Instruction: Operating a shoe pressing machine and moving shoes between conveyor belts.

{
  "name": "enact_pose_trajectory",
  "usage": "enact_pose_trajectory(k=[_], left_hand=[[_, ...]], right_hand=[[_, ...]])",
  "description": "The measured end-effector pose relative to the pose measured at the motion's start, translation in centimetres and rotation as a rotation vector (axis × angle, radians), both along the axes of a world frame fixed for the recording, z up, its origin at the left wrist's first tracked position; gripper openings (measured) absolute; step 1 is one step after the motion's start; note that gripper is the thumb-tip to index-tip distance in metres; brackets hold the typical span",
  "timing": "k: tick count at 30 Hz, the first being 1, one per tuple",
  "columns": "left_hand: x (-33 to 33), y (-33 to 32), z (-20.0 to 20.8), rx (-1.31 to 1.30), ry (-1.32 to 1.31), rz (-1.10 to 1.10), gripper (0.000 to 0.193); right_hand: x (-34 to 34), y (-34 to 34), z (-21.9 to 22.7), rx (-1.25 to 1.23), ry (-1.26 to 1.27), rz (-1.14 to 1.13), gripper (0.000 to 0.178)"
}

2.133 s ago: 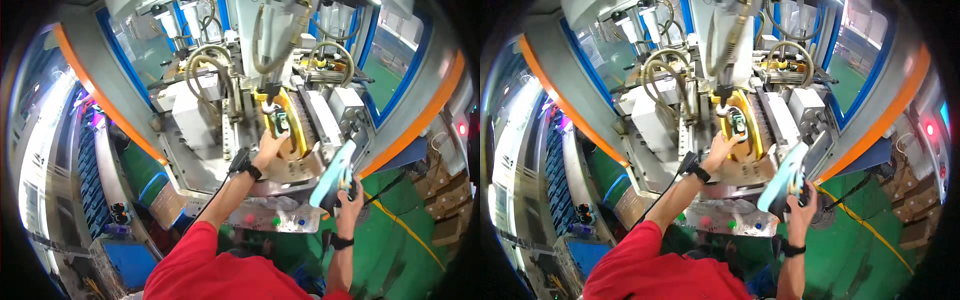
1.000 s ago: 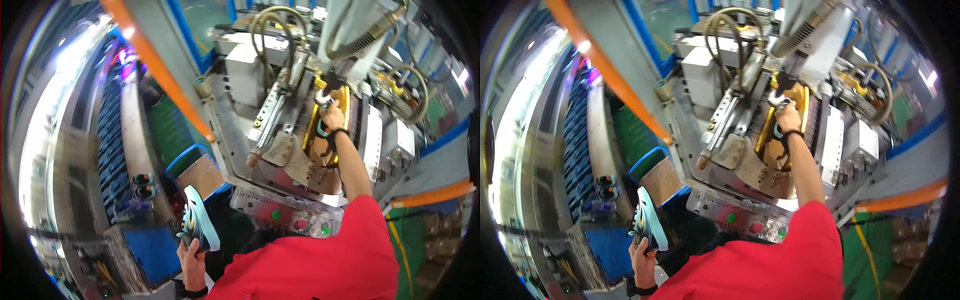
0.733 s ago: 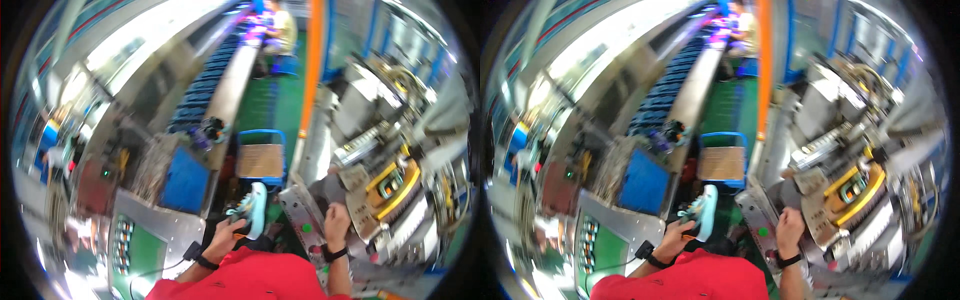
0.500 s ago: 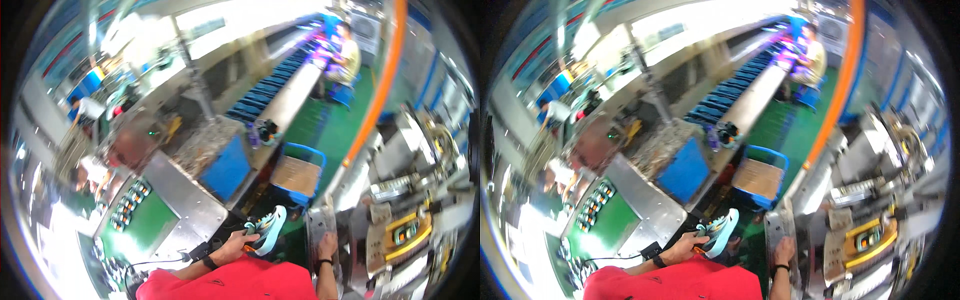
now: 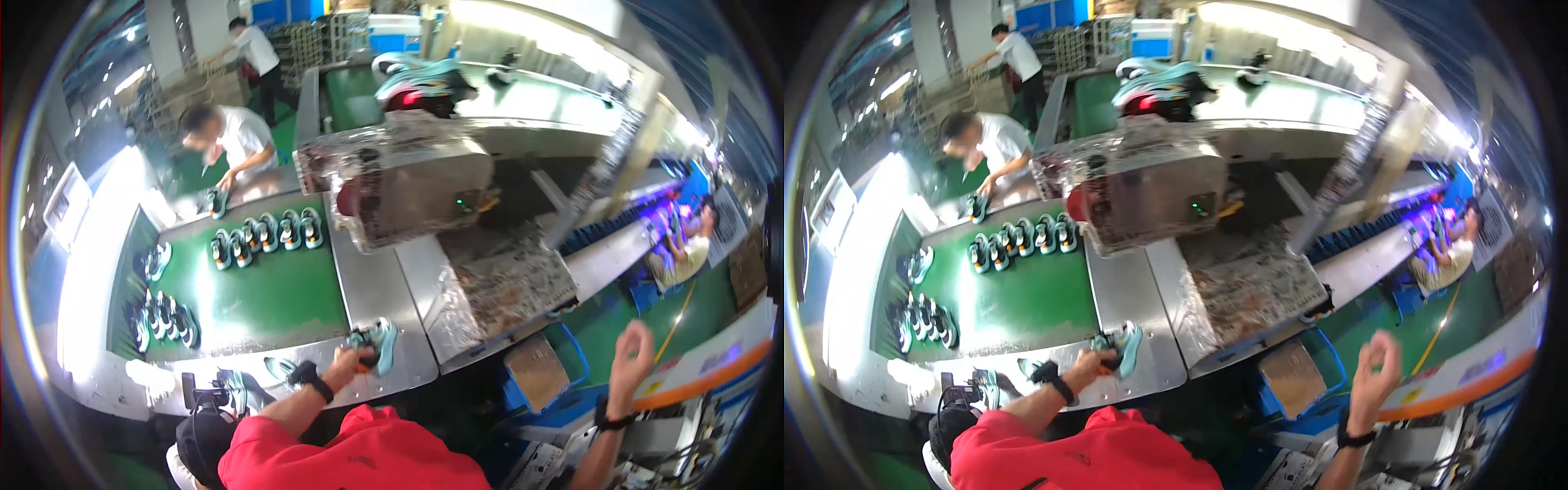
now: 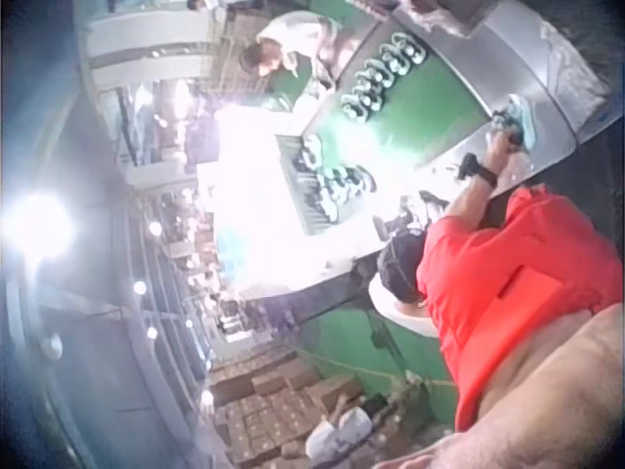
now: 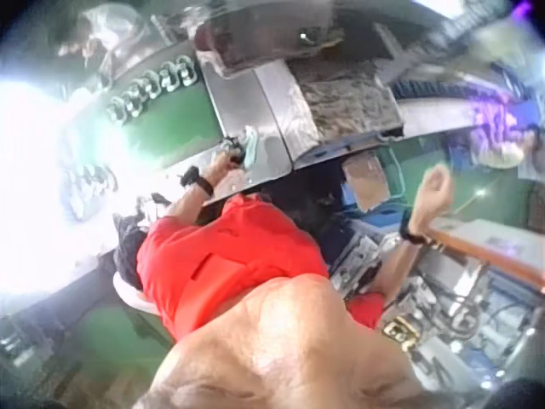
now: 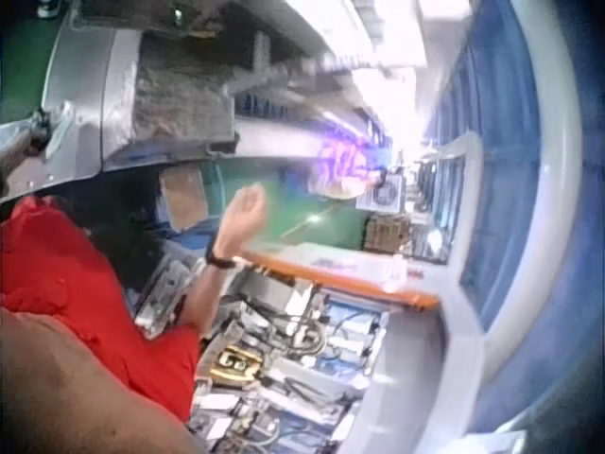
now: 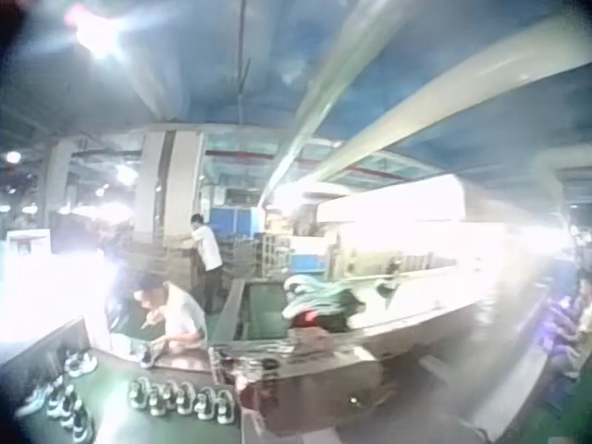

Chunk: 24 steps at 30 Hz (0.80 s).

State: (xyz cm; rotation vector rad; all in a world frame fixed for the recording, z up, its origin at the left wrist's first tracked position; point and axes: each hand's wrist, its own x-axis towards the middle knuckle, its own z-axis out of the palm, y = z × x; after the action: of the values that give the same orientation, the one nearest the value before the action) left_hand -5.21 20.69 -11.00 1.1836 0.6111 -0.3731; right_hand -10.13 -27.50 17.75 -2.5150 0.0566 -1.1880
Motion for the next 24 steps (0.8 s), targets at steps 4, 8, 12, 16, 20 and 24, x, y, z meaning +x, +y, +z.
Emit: enact_pose_trajectory(k=[4,8,12,16,20,24], left_hand=[[12.3,6.1,-4.6,0.061,-0.028,0.156,0.025],[23.9,11.3,-7.7,0.071,-0.098,0.261,0.022],[35.6,18.5,-17.5,0.233,-0.170,0.417,0.038],[39.6,19.5,-14.6,0.737,-0.189,0.280,0.060],[38.4,17.1,-16.2,0.688,-0.442,0.204,0.065],[28.9,11.2,-23.0,0.424,-0.361,0.119,0.064]], right_hand=[[16.9,11.4,11.4,-0.470,-0.050,0.258,0.039],[31.8,22.5,15.7,-0.668,0.048,0.578,0.047],[39.6,33.0,17.1,-0.773,0.157,0.758,0.062],[43.3,35.9,15.5,-0.874,0.375,0.671,0.073],[44.2,34.4,14.5,-0.862,0.234,0.651,0.063],[45.2,33.9,15.1,-0.797,0.093,0.713,0.051]])
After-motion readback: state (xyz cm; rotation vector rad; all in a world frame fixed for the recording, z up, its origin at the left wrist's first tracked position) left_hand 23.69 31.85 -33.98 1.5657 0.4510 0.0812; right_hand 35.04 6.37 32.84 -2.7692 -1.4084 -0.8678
